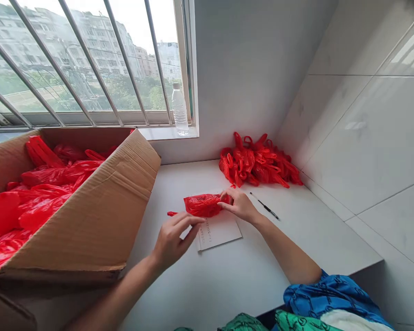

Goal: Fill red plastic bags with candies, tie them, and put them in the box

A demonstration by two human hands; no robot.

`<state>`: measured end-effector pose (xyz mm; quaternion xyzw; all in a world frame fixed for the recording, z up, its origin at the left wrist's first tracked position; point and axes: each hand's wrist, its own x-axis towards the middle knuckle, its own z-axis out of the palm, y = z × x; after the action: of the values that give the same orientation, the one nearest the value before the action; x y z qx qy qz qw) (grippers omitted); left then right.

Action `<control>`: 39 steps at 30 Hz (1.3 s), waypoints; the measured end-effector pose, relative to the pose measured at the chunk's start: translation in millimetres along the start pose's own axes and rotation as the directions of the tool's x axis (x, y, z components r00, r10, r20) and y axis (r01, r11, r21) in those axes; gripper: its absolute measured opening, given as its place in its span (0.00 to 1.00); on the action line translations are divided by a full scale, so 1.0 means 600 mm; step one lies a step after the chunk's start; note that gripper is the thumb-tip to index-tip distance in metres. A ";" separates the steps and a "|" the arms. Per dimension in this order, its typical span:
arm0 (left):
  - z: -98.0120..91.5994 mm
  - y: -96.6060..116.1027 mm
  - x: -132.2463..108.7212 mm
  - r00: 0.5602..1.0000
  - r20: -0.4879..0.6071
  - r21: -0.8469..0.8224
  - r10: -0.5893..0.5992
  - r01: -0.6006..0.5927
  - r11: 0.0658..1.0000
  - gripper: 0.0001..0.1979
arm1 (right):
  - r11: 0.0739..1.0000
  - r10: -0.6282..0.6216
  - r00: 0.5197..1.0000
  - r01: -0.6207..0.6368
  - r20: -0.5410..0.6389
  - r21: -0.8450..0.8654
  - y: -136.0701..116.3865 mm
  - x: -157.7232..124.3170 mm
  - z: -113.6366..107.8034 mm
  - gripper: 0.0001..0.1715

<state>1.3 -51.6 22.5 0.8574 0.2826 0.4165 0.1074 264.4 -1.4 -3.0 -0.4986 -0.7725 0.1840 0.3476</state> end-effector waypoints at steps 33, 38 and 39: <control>0.049 -0.081 0.065 0.987 -0.003 0.321 -0.162 0.155 0.934 0.11 | 0.998 -0.008 0.980 -0.005 -0.197 -0.064 0.000 -0.024 -0.014 0.09; 0.006 -0.100 0.053 0.807 -0.347 -0.193 -0.479 0.438 0.878 0.10 | 0.970 0.220 0.911 -0.165 -0.348 0.180 0.029 -0.028 -0.072 0.11; 0.001 -0.097 0.052 0.800 -0.339 -0.280 -0.496 0.418 0.864 0.10 | 0.968 0.220 0.909 -0.158 -0.354 0.196 0.026 -0.030 -0.077 0.12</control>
<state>-5.6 13.8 17.9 0.6454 0.4561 0.5691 0.2269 312.5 -13.4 12.9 -0.5668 -0.6227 0.1814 0.5080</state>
